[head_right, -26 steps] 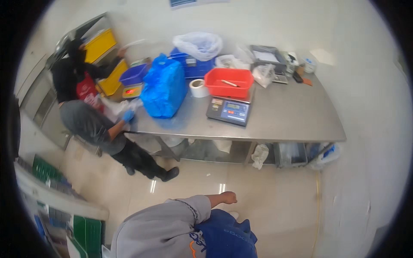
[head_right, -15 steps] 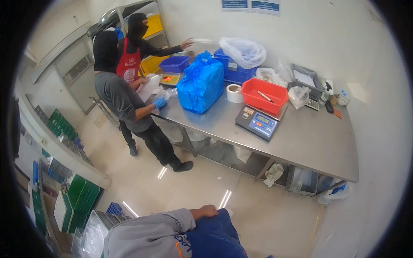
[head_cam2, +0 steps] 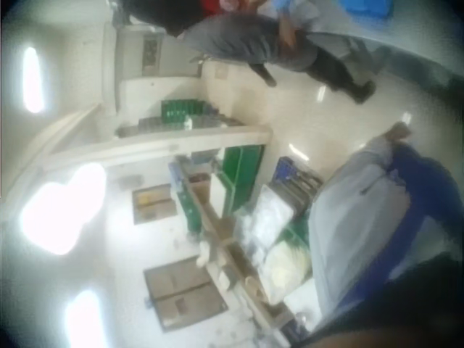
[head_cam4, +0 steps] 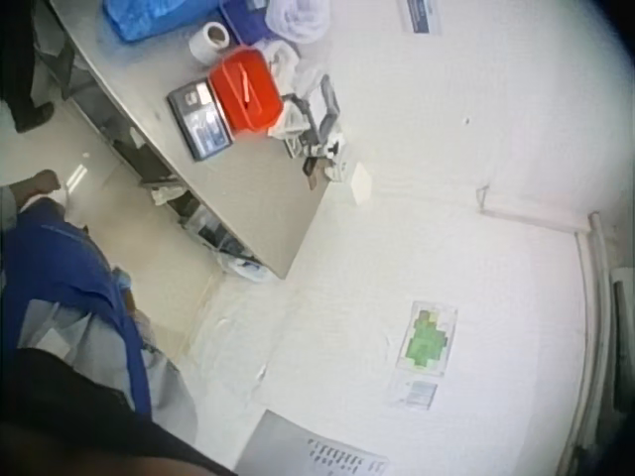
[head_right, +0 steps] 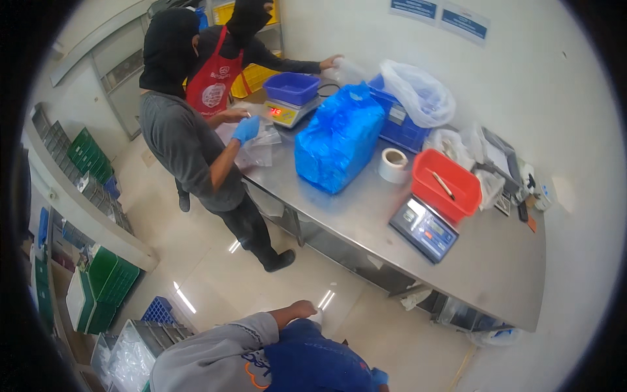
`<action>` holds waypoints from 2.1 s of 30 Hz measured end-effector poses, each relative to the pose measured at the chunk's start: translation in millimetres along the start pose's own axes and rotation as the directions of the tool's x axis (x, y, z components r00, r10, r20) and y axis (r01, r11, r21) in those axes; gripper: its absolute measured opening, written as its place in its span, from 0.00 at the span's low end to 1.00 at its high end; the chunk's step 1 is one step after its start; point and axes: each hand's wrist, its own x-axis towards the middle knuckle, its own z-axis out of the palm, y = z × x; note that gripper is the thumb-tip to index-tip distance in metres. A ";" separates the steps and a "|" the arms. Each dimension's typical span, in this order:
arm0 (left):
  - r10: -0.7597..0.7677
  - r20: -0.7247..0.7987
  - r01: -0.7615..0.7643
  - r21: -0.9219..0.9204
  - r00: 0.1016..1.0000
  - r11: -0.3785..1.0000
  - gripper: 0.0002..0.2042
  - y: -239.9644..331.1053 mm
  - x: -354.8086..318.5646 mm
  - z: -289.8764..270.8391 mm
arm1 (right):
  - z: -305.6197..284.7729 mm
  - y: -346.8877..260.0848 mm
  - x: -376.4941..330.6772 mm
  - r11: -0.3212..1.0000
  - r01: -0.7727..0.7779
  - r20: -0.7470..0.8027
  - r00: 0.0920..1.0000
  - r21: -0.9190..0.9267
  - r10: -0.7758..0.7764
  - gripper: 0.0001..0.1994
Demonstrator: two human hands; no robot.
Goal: The person sorts bags of powder, scoops material from a large paper bag into a smaller plastic bag, and weighs the bag on a digital scale.
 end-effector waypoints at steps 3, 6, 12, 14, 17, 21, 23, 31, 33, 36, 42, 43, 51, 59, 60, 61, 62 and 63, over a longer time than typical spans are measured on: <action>-0.001 -0.156 -0.055 -0.357 0.988 0.932 0.19 7.4 -4.4 -66.7 | -58.3 -95.9 15.7 0.990 0.127 -0.009 0.992 0.056 -0.127 0.17; -0.152 -0.219 -0.019 -0.626 0.964 0.780 0.17 -20.8 -6.3 -101.7 | -160.8 -147.9 51.5 0.953 0.264 -0.200 0.952 0.148 -0.232 0.18; -0.049 -0.273 0.075 0.086 0.961 0.993 0.17 -141.1 -26.2 -88.9 | -316.1 -193.7 96.8 0.414 0.033 -0.166 0.942 0.910 0.291 0.13; -0.426 -0.051 0.399 -0.263 0.903 0.878 0.23 -157.2 -51.2 -69.2 | -329.8 -202.9 103.7 0.480 0.028 -0.184 0.942 0.877 0.281 0.14; -0.359 -0.271 0.111 -0.640 0.893 0.760 0.14 -206.1 -120.5 -12.4 | -333.6 -250.2 116.2 0.596 0.021 -0.159 0.971 0.803 0.180 0.17; -0.627 0.342 0.549 -0.819 0.700 0.167 0.12 -176.0 -133.9 8.6 | -281.4 -254.2 121.4 0.853 -0.016 -0.037 0.998 0.522 0.041 0.25; -0.601 0.338 0.560 -0.797 0.724 0.227 0.12 -175.3 -133.2 8.5 | -281.7 -280.4 114.1 0.945 0.059 0.065 0.994 0.321 -0.084 0.27; -0.380 0.369 0.529 -0.616 0.848 0.584 0.16 -136.4 -38.8 -45.3 | -296.4 -220.7 86.8 0.911 -0.126 0.090 0.991 0.392 0.098 0.25; -0.318 0.396 0.507 -0.622 0.861 0.597 0.17 -112.9 -14.2 -88.8 | -346.4 -234.5 63.4 0.569 -0.126 0.142 0.990 0.812 0.016 0.23; 0.104 0.365 0.275 -0.833 0.925 0.479 0.15 3.1 18.8 -189.9 | -405.8 -205.6 19.0 0.146 0.050 -0.052 0.999 0.988 0.012 0.19; 0.219 -0.192 -0.276 -0.841 0.957 0.466 0.16 172.8 103.7 -297.5 | -520.6 -112.5 33.9 0.031 0.458 -0.424 0.793 0.889 0.437 0.16; 0.152 -0.263 -0.304 -0.807 0.953 0.506 0.17 189.5 124.2 -307.5 | -544.8 -105.3 41.0 0.054 0.465 -0.437 0.779 0.884 0.449 0.17; -0.187 -0.499 -0.351 -0.786 0.846 0.508 0.21 266.7 206.1 -301.9 | -724.8 -29.8 189.2 0.009 0.570 -0.534 0.765 0.822 0.360 0.17; -0.458 -0.382 -0.126 -0.859 0.803 0.496 0.20 300.4 191.6 -286.4 | -749.5 12.6 297.7 0.842 0.533 -0.806 0.531 0.078 -0.261 0.12; -0.468 -0.382 -0.127 -0.864 0.797 0.488 0.21 303.4 189.4 -280.7 | -747.0 14.1 293.1 0.793 0.584 -0.806 0.547 0.173 -0.227 0.12; -0.472 -0.381 -0.132 -0.868 0.795 0.479 0.21 307.3 187.3 -274.6 | -742.2 16.9 288.0 0.736 0.623 -0.803 0.564 0.263 -0.191 0.12; -0.476 -0.381 -0.136 -0.871 0.793 0.472 0.21 311.4 185.0 -270.5 | -737.6 20.8 282.3 0.722 0.632 -0.808 0.562 0.282 -0.177 0.11; -0.477 -0.376 -0.131 -0.873 0.794 0.470 0.22 318.8 181.1 -268.5 | -734.3 23.9 274.4 0.706 0.641 -0.813 0.559 0.299 -0.164 0.10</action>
